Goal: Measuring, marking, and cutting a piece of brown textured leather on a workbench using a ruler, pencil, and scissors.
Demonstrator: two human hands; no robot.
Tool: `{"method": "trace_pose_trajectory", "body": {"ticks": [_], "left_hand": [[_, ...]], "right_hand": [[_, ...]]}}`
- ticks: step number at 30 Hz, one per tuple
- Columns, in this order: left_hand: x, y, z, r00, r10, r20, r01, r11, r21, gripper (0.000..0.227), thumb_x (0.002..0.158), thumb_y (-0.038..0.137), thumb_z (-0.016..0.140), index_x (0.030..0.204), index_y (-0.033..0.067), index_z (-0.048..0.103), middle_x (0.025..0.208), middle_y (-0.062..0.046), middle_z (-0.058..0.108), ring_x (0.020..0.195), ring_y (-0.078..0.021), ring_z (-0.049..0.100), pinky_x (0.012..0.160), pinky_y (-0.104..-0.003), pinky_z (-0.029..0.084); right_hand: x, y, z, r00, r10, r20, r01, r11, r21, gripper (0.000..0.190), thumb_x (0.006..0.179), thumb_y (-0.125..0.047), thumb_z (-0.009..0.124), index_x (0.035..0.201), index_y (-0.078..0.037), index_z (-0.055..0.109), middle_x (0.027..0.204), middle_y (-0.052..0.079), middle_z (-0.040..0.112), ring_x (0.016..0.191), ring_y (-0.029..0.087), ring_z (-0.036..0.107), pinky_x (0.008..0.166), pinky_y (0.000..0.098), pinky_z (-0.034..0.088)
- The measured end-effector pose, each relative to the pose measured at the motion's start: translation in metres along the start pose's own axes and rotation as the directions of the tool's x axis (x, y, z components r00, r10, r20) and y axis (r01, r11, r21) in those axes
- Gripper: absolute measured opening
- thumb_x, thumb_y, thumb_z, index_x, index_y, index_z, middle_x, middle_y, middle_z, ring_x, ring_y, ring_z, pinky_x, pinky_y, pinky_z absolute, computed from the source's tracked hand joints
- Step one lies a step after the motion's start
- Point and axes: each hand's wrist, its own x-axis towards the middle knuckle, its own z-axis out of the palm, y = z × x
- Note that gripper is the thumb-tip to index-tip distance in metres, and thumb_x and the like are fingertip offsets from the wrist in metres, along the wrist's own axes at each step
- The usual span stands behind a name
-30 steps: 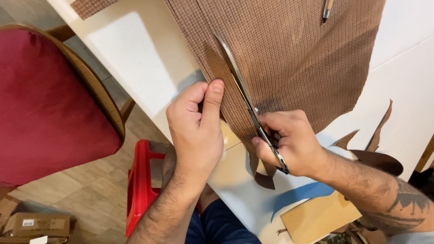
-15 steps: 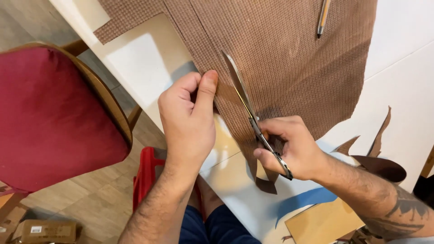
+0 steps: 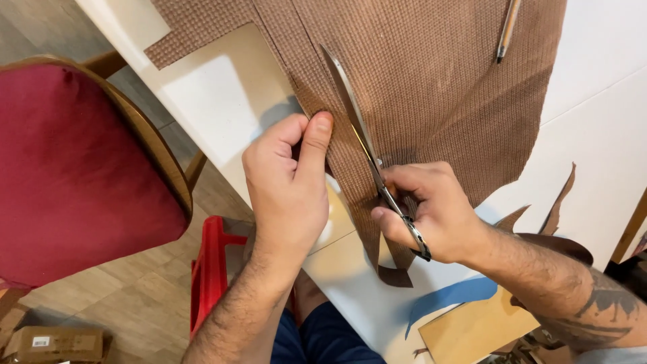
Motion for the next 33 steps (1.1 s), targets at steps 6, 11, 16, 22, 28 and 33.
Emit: {"method": "trace_pose_trajectory", "body": {"ticks": [6, 11, 16, 22, 28, 33], "left_hand": [[0.001, -0.001, 0.0, 1.0, 0.026, 0.005, -0.026, 1.0, 0.007, 0.048, 0.105, 0.022, 0.059, 0.067, 0.016, 0.031, 0.062, 0.008, 0.027, 0.061, -0.0077, 0.028, 0.053, -0.03, 0.027], [0.001, -0.001, -0.001, 0.999, 0.037, 0.005, -0.037, 0.999, 0.017, 0.049, 0.105, 0.022, 0.059, 0.067, 0.0158, 0.029, 0.062, 0.008, 0.025, 0.061, -0.0081, 0.027, 0.053, -0.03, 0.026], [0.002, -0.002, -0.001, 0.999, 0.045, 0.003, -0.045, 0.999, 0.017, 0.049, 0.105, 0.021, 0.059, 0.067, 0.0157, 0.029, 0.063, 0.007, 0.025, 0.061, -0.0087, 0.027, 0.054, -0.031, 0.026], [0.002, -0.002, -0.002, 0.999, 0.044, 0.003, -0.044, 0.999, 0.019, 0.049, 0.105, 0.02, 0.059, 0.067, 0.0151, 0.029, 0.063, 0.006, 0.026, 0.061, -0.0096, 0.028, 0.054, -0.031, 0.027], [0.003, -0.003, -0.002, 0.998, 0.07, 0.004, -0.07, 0.997, 0.012, 0.049, 0.105, 0.022, 0.058, 0.067, 0.0146, 0.028, 0.062, 0.006, 0.025, 0.061, -0.0105, 0.028, 0.055, -0.032, 0.027], [0.005, -0.004, -0.002, 0.997, 0.083, -0.001, -0.083, 0.996, 0.011, 0.049, 0.104, 0.02, 0.06, 0.067, 0.0139, 0.029, 0.062, 0.005, 0.026, 0.061, -0.0116, 0.029, 0.056, -0.033, 0.027]], "right_hand": [[-0.003, 0.002, 0.003, 1.0, -0.012, -0.024, 0.011, 0.999, -0.034, 0.018, 0.083, -0.021, 0.066, 0.08, -0.006, 0.056, 0.061, 0.002, 0.036, 0.053, 0.018, 0.031, 0.049, 0.032, 0.031], [-0.005, 0.004, 0.004, 0.999, -0.002, -0.034, 0.001, 0.999, -0.044, 0.019, 0.083, -0.02, 0.066, 0.076, -0.007, 0.054, 0.06, 0.002, 0.034, 0.052, 0.018, 0.03, 0.049, 0.0323, 0.03], [-0.006, 0.005, 0.007, 0.999, 0.008, -0.038, -0.01, 0.999, -0.045, 0.019, 0.082, -0.016, 0.066, 0.073, -0.008, 0.052, 0.059, 0.002, 0.034, 0.052, 0.019, 0.029, 0.048, 0.0325, 0.03], [0.008, -0.003, -0.003, 1.0, 0.013, 0.017, -0.013, 1.0, 0.028, 0.017, 0.082, -0.022, 0.067, 0.078, -0.008, 0.058, 0.063, 0.0, 0.042, 0.055, 0.016, 0.035, 0.051, 0.0294, 0.034], [0.03, -0.014, -0.009, 1.0, -0.004, 0.022, 0.003, 0.999, 0.034, 0.019, 0.082, -0.02, 0.065, 0.074, -0.008, 0.053, 0.063, 0.0, 0.036, 0.056, 0.015, 0.032, 0.05, 0.0296, 0.031], [0.032, -0.014, -0.007, 1.0, 0.009, 0.01, -0.009, 1.0, 0.026, 0.018, 0.081, -0.017, 0.065, 0.073, -0.007, 0.053, 0.062, 0.001, 0.033, 0.055, 0.015, 0.029, 0.048, 0.0307, 0.029]]}}
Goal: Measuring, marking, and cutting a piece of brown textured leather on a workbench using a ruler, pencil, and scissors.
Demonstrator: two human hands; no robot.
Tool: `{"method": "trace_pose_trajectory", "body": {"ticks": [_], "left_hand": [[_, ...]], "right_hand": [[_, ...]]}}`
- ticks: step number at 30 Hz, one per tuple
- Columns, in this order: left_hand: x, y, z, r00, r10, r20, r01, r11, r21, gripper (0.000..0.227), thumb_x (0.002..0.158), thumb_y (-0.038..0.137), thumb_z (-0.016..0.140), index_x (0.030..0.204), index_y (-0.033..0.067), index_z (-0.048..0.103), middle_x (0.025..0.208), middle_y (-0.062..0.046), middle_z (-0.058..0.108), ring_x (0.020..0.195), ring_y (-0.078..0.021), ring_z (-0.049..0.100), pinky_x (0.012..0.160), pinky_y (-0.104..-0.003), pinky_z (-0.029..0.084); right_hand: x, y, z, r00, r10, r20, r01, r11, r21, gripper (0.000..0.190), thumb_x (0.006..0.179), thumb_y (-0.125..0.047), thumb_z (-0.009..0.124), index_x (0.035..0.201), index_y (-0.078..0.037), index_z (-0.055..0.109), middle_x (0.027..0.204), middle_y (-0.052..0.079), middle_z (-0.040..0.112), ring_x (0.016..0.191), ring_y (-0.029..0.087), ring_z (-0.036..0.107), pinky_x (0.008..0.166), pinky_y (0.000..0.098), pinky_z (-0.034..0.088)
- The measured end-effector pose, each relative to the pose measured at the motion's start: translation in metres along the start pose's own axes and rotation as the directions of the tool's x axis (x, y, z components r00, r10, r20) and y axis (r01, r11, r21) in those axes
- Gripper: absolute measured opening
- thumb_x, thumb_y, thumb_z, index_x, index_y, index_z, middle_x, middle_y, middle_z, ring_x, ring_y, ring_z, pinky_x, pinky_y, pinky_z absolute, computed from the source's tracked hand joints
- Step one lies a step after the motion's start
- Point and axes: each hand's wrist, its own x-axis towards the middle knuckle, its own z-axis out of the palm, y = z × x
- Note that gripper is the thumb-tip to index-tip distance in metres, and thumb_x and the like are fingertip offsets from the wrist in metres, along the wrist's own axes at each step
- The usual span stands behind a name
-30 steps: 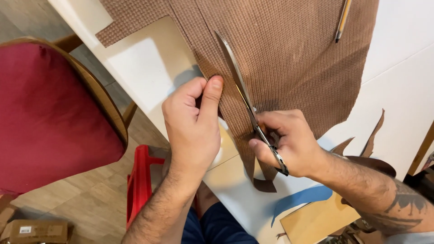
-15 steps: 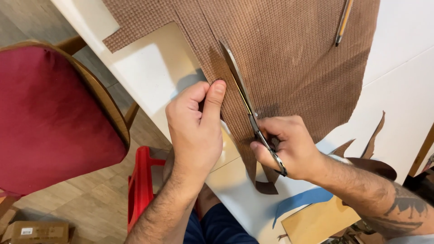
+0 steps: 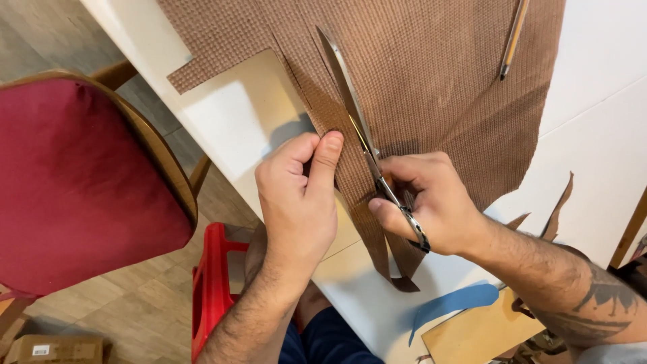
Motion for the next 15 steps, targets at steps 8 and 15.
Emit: {"method": "trace_pose_trajectory", "body": {"ticks": [8, 15], "left_hand": [[-0.0002, 0.0011, -0.0008, 1.0, -0.003, 0.007, 0.003, 1.0, -0.001, 0.049, 0.104, 0.02, 0.059, 0.067, 0.014, 0.028, 0.062, 0.005, 0.026, 0.061, -0.0113, 0.028, 0.055, -0.033, 0.025], [-0.0005, 0.0013, -0.0014, 1.0, 0.007, 0.007, -0.007, 1.0, -0.003, 0.049, 0.104, 0.018, 0.059, 0.067, 0.0132, 0.028, 0.062, 0.004, 0.026, 0.062, -0.0121, 0.028, 0.056, -0.033, 0.026]], "right_hand": [[-0.0052, 0.0043, 0.0045, 0.999, -0.013, -0.045, 0.01, 0.998, -0.057, 0.022, 0.082, -0.018, 0.065, 0.071, -0.009, 0.048, 0.059, 0.001, 0.033, 0.052, 0.017, 0.029, 0.048, 0.0324, 0.028], [-0.0067, 0.0055, 0.0075, 0.998, -0.036, -0.057, 0.032, 0.998, -0.058, 0.016, 0.082, -0.016, 0.064, 0.073, -0.008, 0.053, 0.059, 0.002, 0.037, 0.051, 0.018, 0.032, 0.048, 0.0324, 0.031]]}}
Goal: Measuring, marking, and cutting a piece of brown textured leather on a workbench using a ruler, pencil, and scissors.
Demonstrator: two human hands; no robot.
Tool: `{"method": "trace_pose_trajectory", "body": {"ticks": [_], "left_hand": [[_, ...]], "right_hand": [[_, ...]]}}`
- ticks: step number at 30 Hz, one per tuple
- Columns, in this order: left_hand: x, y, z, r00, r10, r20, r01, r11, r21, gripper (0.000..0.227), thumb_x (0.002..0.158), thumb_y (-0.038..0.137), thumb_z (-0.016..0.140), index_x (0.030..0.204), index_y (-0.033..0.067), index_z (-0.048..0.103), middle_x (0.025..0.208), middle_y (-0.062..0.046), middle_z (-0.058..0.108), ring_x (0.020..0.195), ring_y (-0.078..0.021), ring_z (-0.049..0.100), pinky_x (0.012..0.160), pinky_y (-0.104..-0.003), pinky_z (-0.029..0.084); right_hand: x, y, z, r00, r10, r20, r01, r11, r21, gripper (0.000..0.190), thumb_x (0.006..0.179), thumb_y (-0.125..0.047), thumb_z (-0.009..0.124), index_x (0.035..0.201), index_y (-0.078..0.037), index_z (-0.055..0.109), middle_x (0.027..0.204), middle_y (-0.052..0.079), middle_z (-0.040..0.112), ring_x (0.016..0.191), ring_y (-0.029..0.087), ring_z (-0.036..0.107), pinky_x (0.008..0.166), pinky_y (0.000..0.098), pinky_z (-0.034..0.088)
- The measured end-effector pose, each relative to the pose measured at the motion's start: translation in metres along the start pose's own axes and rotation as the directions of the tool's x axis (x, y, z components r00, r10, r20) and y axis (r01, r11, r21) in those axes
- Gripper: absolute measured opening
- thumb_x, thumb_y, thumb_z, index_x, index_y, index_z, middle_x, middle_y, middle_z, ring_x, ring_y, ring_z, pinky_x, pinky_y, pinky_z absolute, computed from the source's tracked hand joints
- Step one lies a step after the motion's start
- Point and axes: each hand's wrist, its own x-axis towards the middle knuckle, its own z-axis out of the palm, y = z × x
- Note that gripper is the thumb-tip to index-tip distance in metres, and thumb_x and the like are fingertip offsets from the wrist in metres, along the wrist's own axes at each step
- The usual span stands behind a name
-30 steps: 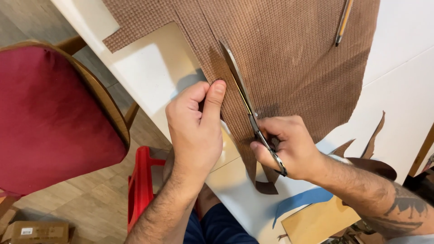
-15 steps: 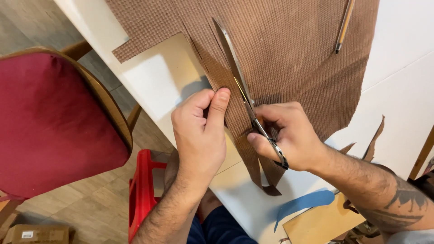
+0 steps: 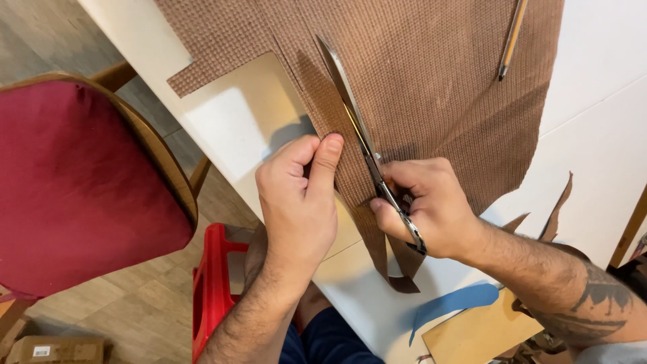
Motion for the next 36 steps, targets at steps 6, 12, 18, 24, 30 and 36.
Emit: {"method": "trace_pose_trajectory", "body": {"ticks": [6, 12, 18, 24, 30, 36], "left_hand": [[-0.001, -0.001, 0.0, 1.0, -0.012, -0.004, 0.012, 1.0, 0.013, 0.048, 0.104, 0.019, 0.061, 0.066, 0.0132, 0.032, 0.062, 0.005, 0.029, 0.061, -0.0114, 0.03, 0.055, -0.032, 0.028], [-0.002, -0.005, 0.003, 0.999, -0.006, -0.039, 0.003, 0.997, -0.076, 0.046, 0.103, 0.016, 0.064, 0.06, 0.0107, 0.045, 0.053, -0.004, 0.034, 0.063, -0.0102, 0.039, 0.057, -0.031, 0.041], [-0.007, -0.007, 0.006, 0.997, -0.044, -0.062, 0.04, 0.998, -0.056, 0.044, 0.101, 0.021, 0.066, 0.06, 0.0134, 0.053, 0.052, 0.004, 0.037, 0.062, -0.0086, 0.039, 0.057, -0.027, 0.04], [-0.004, -0.005, 0.008, 0.992, -0.097, -0.081, 0.089, 0.992, -0.094, 0.038, 0.099, 0.022, 0.068, 0.063, 0.0157, 0.058, 0.054, 0.009, 0.04, 0.06, -0.0074, 0.037, 0.056, -0.024, 0.035], [0.028, 0.017, -0.009, 0.984, -0.161, -0.082, 0.149, 0.98, -0.129, 0.029, 0.096, 0.029, 0.072, 0.075, 0.0091, 0.067, 0.061, -0.006, 0.061, 0.049, -0.0158, 0.067, 0.048, -0.023, 0.052], [0.047, 0.018, -0.018, 0.959, -0.276, 0.065, 0.283, 0.942, -0.179, 0.029, 0.099, 0.016, 0.069, 0.072, 0.0043, 0.065, 0.058, -0.01, 0.062, 0.048, -0.0227, 0.071, 0.045, -0.027, 0.056]], "right_hand": [[0.002, 0.006, 0.002, 1.0, -0.026, -0.006, 0.026, 1.0, 0.005, 0.022, 0.079, -0.016, 0.064, 0.069, -0.009, 0.047, 0.058, 0.002, 0.032, 0.052, 0.018, 0.027, 0.047, 0.0329, 0.028], [0.005, 0.034, 0.009, 0.991, -0.082, -0.102, 0.108, 0.953, 0.282, 0.023, 0.076, -0.021, 0.076, 0.066, -0.007, 0.062, 0.048, 0.006, 0.047, 0.045, 0.017, 0.047, 0.044, 0.0326, 0.04], [0.0, 0.039, 0.011, 0.974, -0.162, -0.16, 0.206, 0.927, 0.313, 0.026, 0.074, -0.02, 0.078, 0.062, -0.008, 0.058, 0.045, 0.008, 0.049, 0.045, 0.016, 0.049, 0.045, 0.0329, 0.039], [-0.005, 0.035, 0.009, 0.972, -0.165, -0.165, 0.213, 0.917, 0.337, 0.025, 0.074, -0.018, 0.075, 0.058, -0.01, 0.057, 0.04, 0.002, 0.055, 0.04, 0.014, 0.055, 0.044, 0.0263, 0.041], [-0.001, 0.033, 0.008, 0.974, -0.165, -0.157, 0.208, 0.926, 0.316, 0.026, 0.075, -0.022, 0.077, 0.061, -0.009, 0.059, 0.042, 0.006, 0.054, 0.042, 0.017, 0.056, 0.044, 0.0288, 0.041], [0.006, 0.032, 0.005, 0.99, -0.078, -0.119, 0.114, 0.935, 0.336, 0.026, 0.074, -0.026, 0.079, 0.064, -0.009, 0.062, 0.048, 0.008, 0.053, 0.044, 0.02, 0.054, 0.045, 0.0318, 0.043]]}}
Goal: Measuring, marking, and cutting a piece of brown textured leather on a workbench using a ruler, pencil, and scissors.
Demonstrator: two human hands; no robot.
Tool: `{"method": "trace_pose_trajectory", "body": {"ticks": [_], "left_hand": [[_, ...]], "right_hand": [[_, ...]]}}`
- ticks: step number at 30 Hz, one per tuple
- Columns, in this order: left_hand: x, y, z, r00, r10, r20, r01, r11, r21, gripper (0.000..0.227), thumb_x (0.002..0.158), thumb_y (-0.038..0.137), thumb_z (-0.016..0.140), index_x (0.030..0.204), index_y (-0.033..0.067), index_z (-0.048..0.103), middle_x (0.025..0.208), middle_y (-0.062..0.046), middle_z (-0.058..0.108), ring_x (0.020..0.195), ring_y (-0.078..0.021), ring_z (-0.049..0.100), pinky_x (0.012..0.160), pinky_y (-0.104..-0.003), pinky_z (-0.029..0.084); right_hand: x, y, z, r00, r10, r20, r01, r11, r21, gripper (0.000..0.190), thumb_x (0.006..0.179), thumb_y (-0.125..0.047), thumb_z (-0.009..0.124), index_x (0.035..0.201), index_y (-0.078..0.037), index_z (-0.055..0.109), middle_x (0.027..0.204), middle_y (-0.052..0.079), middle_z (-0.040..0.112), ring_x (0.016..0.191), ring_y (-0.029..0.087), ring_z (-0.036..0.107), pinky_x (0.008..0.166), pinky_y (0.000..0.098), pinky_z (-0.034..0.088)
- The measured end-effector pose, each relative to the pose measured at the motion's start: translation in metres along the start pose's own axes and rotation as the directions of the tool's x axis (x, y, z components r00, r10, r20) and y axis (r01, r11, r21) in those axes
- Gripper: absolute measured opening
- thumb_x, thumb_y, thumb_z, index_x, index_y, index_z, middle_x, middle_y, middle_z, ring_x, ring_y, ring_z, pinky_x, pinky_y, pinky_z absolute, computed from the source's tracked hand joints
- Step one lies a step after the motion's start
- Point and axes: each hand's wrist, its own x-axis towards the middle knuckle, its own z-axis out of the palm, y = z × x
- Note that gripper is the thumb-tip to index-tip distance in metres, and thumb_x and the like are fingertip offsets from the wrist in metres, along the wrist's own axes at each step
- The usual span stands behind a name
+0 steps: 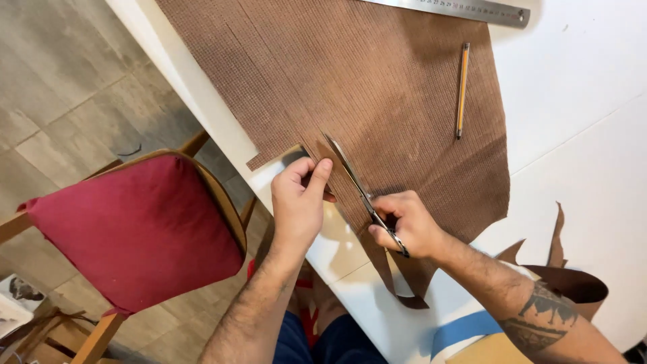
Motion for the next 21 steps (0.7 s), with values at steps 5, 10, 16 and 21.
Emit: {"method": "trace_pose_trajectory", "body": {"ticks": [5, 10, 16, 21], "left_hand": [[0.003, 0.019, -0.003, 0.999, -0.037, 0.034, 0.036, 0.999, 0.035, 0.037, 0.098, 0.016, 0.069, 0.063, 0.0056, 0.066, 0.043, -0.009, 0.058, 0.042, -0.0173, 0.062, 0.045, -0.027, 0.049], [0.007, 0.013, -0.005, 0.995, -0.097, 0.039, 0.096, 0.995, 0.027, 0.041, 0.099, 0.018, 0.07, 0.06, 0.0076, 0.063, 0.038, -0.005, 0.05, 0.04, -0.0123, 0.047, 0.043, -0.024, 0.042], [0.008, 0.015, -0.006, 0.997, -0.073, 0.027, 0.073, 0.997, 0.024, 0.043, 0.097, 0.016, 0.071, 0.057, 0.0089, 0.06, 0.036, -0.004, 0.047, 0.045, -0.0103, 0.041, 0.045, -0.024, 0.038], [0.009, 0.015, -0.007, 0.998, -0.064, 0.028, 0.063, 0.997, 0.033, 0.043, 0.096, 0.016, 0.073, 0.055, 0.0097, 0.06, 0.036, -0.002, 0.047, 0.047, -0.0095, 0.039, 0.046, -0.024, 0.038]], "right_hand": [[0.008, -0.004, -0.002, 0.999, 0.045, 0.003, -0.045, 0.999, 0.008, 0.026, 0.074, -0.028, 0.081, 0.068, -0.008, 0.065, 0.052, 0.009, 0.055, 0.045, 0.023, 0.056, 0.045, 0.0336, 0.045], [0.014, -0.012, -0.007, 0.997, 0.078, 0.022, -0.078, 0.997, 0.019, 0.03, 0.077, -0.033, 0.083, 0.07, -0.008, 0.066, 0.053, 0.009, 0.056, 0.044, 0.023, 0.056, 0.044, 0.0331, 0.045], [0.028, -0.031, -0.015, 0.986, 0.141, 0.093, -0.15, 0.984, 0.092, 0.03, 0.077, -0.033, 0.084, 0.074, -0.007, 0.07, 0.053, 0.005, 0.063, 0.041, 0.018, 0.058, 0.041, 0.0309, 0.046], [0.042, -0.039, -0.019, 0.978, 0.168, 0.121, -0.179, 0.98, 0.089, 0.026, 0.076, -0.028, 0.084, 0.08, -0.004, 0.073, 0.054, 0.007, 0.065, 0.04, 0.017, 0.059, 0.041, 0.0297, 0.048]]}}
